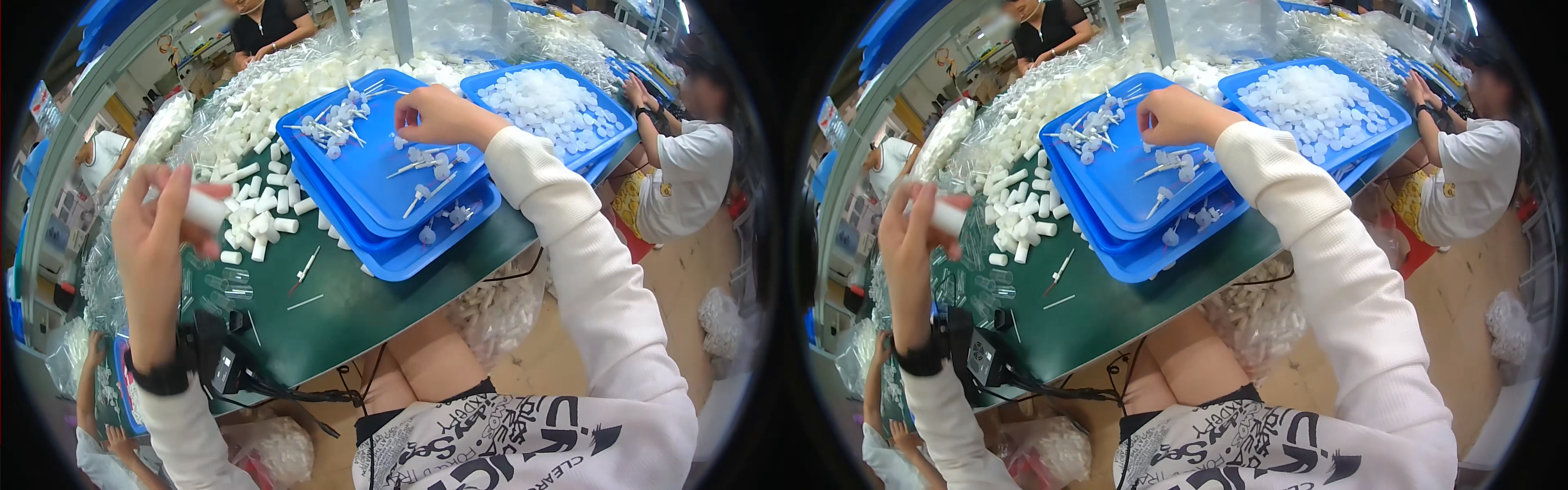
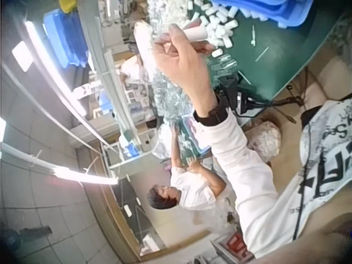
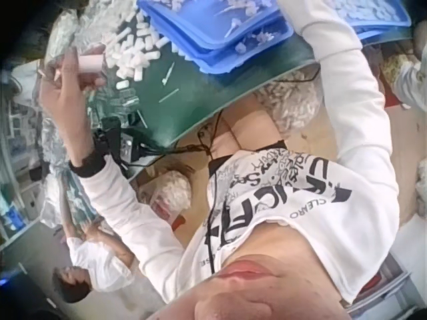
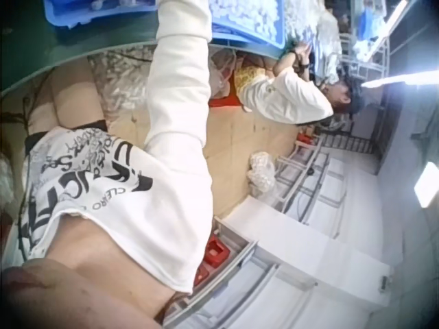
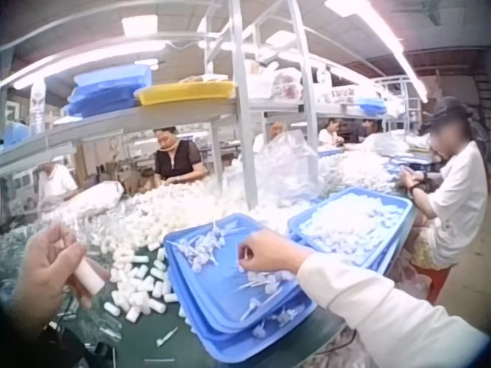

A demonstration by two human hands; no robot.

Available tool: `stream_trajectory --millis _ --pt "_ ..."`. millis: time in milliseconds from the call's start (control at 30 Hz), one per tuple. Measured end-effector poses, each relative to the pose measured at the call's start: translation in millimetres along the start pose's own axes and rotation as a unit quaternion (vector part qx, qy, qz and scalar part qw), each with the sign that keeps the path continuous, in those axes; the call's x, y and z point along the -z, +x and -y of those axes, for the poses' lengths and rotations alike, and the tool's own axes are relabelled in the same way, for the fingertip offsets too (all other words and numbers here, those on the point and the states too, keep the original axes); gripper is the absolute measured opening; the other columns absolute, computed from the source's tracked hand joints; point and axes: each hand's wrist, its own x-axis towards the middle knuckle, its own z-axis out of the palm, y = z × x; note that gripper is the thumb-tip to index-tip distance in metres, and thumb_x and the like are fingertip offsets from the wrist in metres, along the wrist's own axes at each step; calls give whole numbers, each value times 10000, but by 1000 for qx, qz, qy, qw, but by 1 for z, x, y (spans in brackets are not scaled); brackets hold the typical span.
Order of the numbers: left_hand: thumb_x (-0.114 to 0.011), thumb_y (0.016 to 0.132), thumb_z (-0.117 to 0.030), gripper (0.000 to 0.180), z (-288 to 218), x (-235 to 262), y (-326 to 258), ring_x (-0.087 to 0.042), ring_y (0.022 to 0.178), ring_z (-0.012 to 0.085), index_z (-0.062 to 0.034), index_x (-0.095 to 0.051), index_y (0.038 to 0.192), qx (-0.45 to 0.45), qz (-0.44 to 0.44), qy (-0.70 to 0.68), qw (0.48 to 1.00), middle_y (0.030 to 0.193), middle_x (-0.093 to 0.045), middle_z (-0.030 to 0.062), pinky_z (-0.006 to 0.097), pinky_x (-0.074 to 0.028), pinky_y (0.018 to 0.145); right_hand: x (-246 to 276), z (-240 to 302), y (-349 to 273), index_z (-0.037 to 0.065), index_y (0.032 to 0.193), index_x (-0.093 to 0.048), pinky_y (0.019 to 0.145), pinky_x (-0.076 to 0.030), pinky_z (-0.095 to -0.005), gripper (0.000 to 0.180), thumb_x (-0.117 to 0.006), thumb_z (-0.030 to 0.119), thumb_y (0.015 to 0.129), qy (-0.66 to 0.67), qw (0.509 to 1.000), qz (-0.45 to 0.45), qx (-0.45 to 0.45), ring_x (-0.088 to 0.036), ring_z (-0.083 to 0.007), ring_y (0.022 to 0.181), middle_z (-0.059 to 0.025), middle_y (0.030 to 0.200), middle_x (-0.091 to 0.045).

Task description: The person assembles small white cylindrical components by inserting thin white rods into them. They pick up the components and rods from a green table, fit them together by hand, and place the finished units into blue trays.

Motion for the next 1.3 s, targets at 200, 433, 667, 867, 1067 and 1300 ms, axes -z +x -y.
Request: stream_trajectory --millis 200,433,667,867,1067,1300 --pt "-457 933 -170 137 -4 -20 -86 -525 498 97 -64 -372 916 93 43 -191 976 765 -633 181 175 -391 401 -20 30 -26 84 863 -666 672 -491 -355 211 -622 160 672 -122 988 22 89 -610 -270 792 -102 854 -622" --pt "-517 835 45 228 30 -68 -133 -601 810 214 -70 -375 970 204 54 -476 854 1078 -554 298 313 -496 720 -45 15 -15 77 790 -593 734 -471 -379 54 -584 95 740 -275 952 -79 107 -592 -276 808 -77 799 -587" --pt "-548 815 51 238 53 -89 -147 -571 1000 281 -85 -409 953 130 -17 -504 854 1192 -473 175 391 -462 879 -24 74 -36 116 849 -574 586 -464 -327 77 -599 102 777 -87 875 -435 195 -595 -215 653 -29 737 -619" --pt "-529 778 123 308 58 -83 -154 -552 1053 287 -103 -372 915 125 -21 -581 804 1058 -476 90 382 -462 895 -46 151 -139 123 895 -676 428 -414 -256 292 -672 28 619 102 923 -301 216 -514 -141 504 -3 642 -529" --pt "-522 721 199 379 62 -92 -157 -569 1030 368 -96 -346 882 109 -40 -555 823 1035 -504 126 438 -482 876 -65 155 -170 101 893 -702 426 -385 -228 290 -690 9 618 144 940 -265 160 -497 -122 509 -14 654 -534" --pt "-563 704 212 398 66 -99 -159 -576 1010 376 -62 -323 865 56 -30 -420 905 1013 -503 161 404 -527 837 -61 148 -174 63 915 -669 511 -409 -247 282 -701 6 640 83 957 -225 163 -491 -137 586 -37 751 -557"
